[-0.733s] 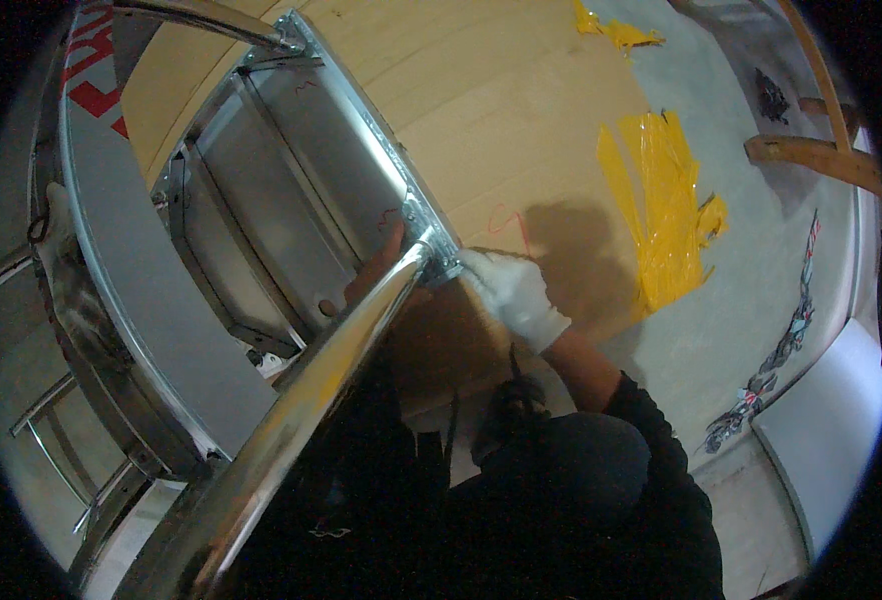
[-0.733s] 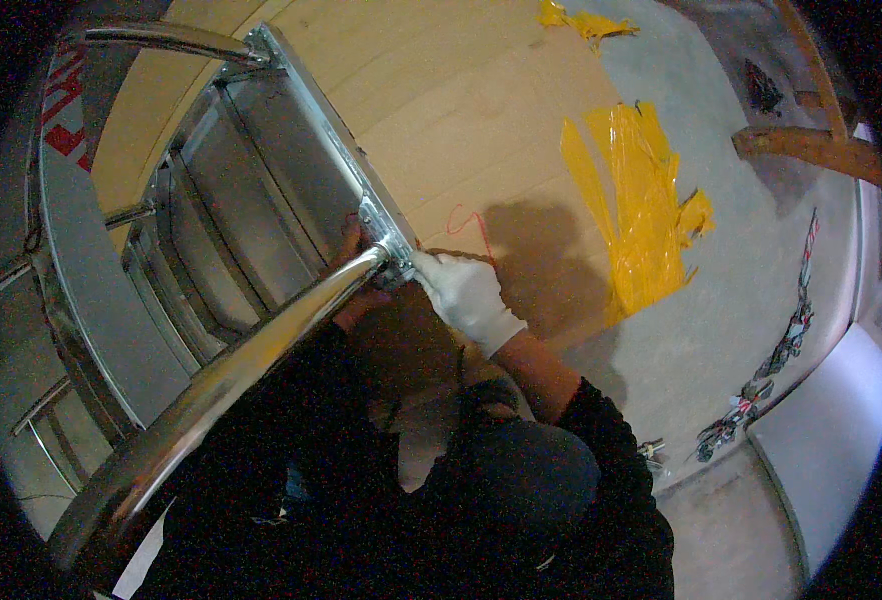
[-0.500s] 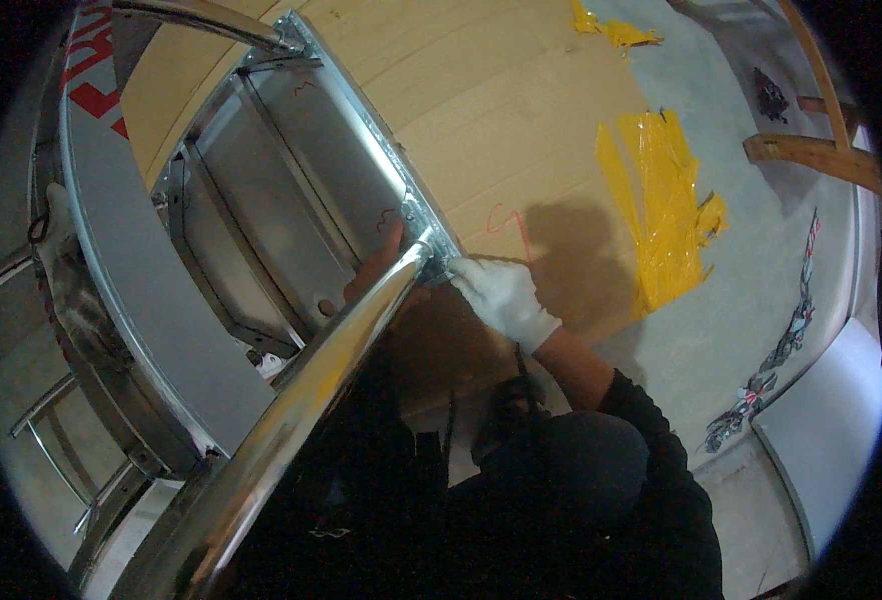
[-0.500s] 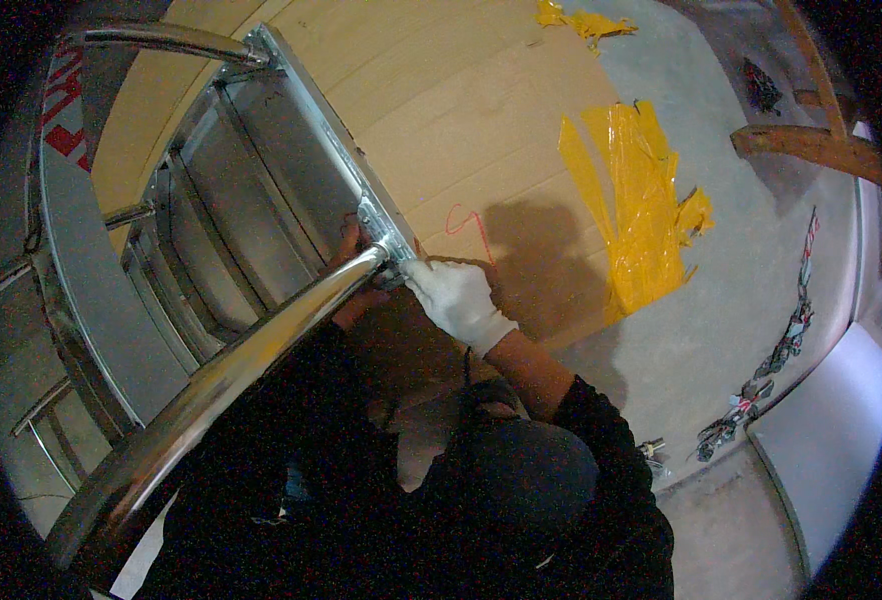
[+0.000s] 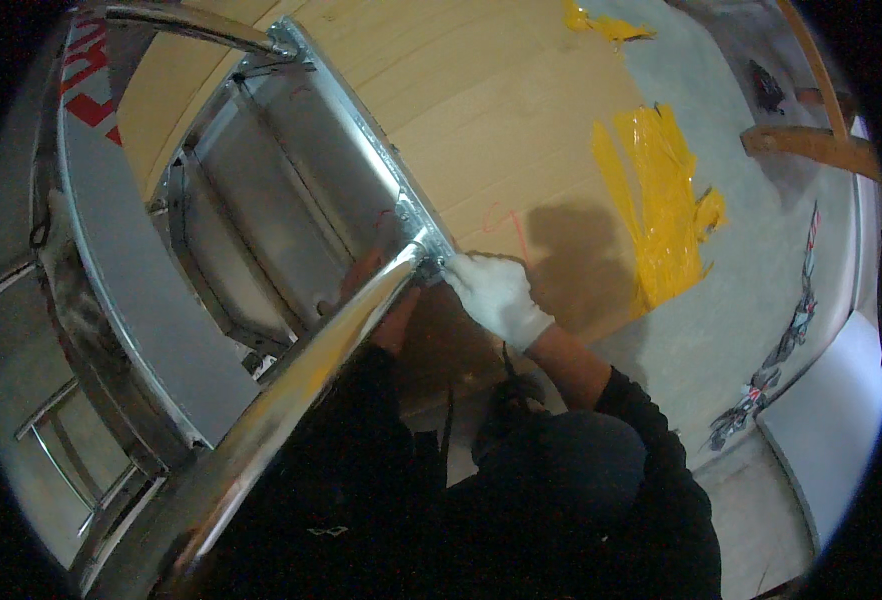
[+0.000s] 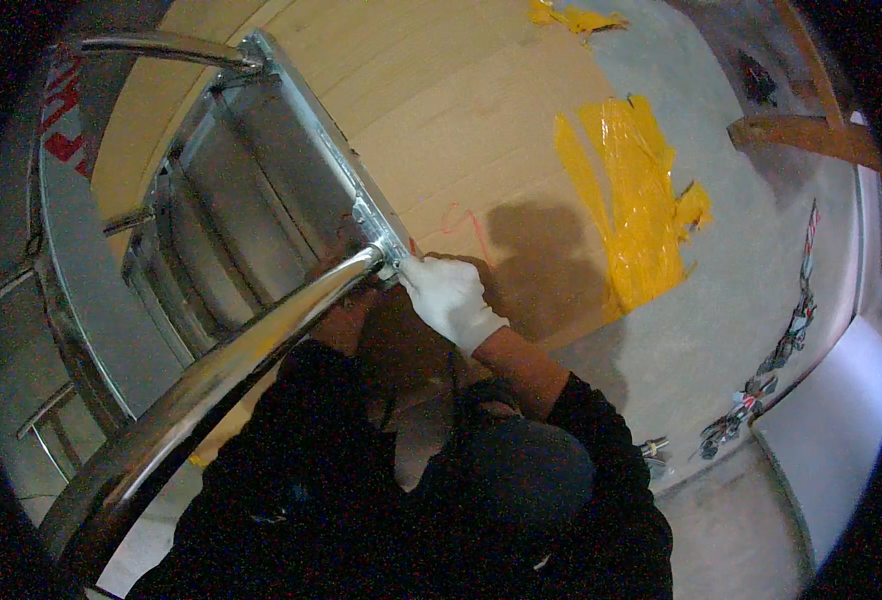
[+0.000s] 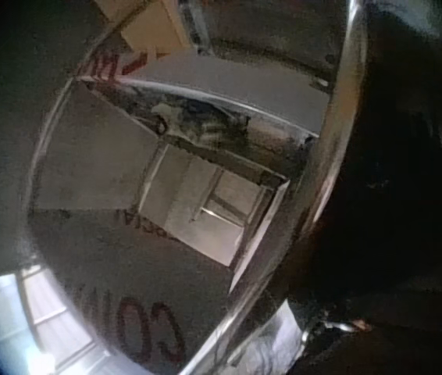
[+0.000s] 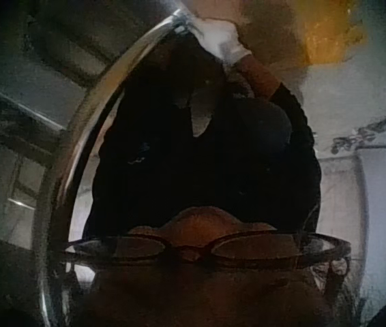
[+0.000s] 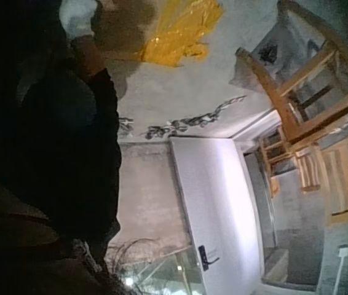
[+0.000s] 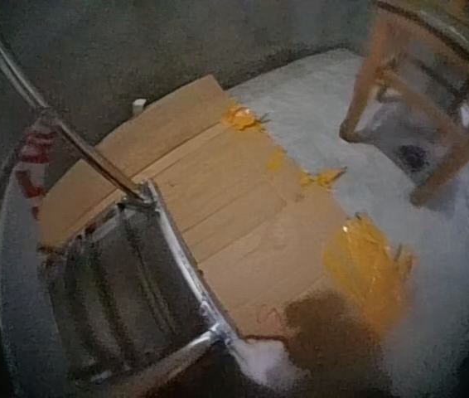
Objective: The person assembles a metal frame by inserting and tightening bolts at the joints using a wrench. They work on multiple connection points, adjusting the frame and securing the bolts to stabilize the structure.
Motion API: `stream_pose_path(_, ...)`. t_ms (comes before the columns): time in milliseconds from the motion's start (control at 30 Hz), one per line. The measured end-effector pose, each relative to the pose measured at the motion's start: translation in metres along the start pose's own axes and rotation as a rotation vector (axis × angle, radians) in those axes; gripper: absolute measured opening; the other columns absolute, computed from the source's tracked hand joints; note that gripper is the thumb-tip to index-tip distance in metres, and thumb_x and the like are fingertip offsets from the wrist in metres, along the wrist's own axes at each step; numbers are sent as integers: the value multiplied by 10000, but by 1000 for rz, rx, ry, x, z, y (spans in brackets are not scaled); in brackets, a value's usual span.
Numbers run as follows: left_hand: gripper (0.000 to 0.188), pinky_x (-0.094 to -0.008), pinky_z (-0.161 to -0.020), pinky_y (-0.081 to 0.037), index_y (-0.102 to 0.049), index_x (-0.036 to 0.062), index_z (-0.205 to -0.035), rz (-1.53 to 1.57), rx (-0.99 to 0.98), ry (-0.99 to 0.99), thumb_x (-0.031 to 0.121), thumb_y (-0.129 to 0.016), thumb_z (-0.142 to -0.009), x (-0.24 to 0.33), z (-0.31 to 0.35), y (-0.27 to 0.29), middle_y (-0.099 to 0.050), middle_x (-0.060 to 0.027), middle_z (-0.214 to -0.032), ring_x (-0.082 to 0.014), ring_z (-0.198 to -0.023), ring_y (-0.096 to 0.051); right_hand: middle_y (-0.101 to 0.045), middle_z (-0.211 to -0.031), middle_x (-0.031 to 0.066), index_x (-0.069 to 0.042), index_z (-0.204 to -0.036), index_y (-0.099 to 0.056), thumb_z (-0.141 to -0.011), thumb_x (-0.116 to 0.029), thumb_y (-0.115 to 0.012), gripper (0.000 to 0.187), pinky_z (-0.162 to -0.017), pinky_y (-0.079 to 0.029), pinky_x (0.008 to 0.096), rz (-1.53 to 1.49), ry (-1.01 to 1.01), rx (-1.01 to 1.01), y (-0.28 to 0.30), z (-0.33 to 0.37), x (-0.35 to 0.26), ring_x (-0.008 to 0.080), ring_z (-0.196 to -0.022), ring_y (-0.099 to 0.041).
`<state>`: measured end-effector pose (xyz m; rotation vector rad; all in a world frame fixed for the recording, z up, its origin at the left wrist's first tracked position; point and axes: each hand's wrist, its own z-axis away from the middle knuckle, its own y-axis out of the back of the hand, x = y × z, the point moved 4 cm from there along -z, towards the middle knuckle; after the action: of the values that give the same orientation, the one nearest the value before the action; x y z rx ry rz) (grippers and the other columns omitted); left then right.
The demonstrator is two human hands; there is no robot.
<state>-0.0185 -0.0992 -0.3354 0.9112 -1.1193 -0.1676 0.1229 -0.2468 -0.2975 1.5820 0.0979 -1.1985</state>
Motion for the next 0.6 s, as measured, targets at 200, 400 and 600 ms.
stream_pose_path(200, 286, -305, -723, -438, -559, 43, -1037, 415, -210, 693, 252, -607, -847, 41, 3, -12, -593, -53, -871, -180, -803, -545, -605, -702, 151, -74, -909, -551, -861, -192, -474, 149, -599, -466, 468, 31, -153, -256, -1, -12, -7, 357, -692, -609)
stream_pose_path(400, 132, -237, -587, -390, -550, 109, -835, 909, -199, 936, 234, -590, -846, 68, -10, -31, -500, 14, -698, -98, -625, -456, -617, -750, 147, -63, -888, -548, -868, -195, -458, 161, -619, -459, 469, 40, -177, -263, 2, -13, -10, 348, -697, -604)
stream_pose_path(600, 78, -227, -474, -415, -527, 107, -825, 972, -53, 1063, 170, -573, -834, 68, -11, -38, -466, 13, -632, -90, -549, -449, -630, -698, 144, -61, -858, -586, -825, -191, -495, 162, -626, -477, 451, -111, -189, -352, 8, -19, -12, 328, -712, -634)
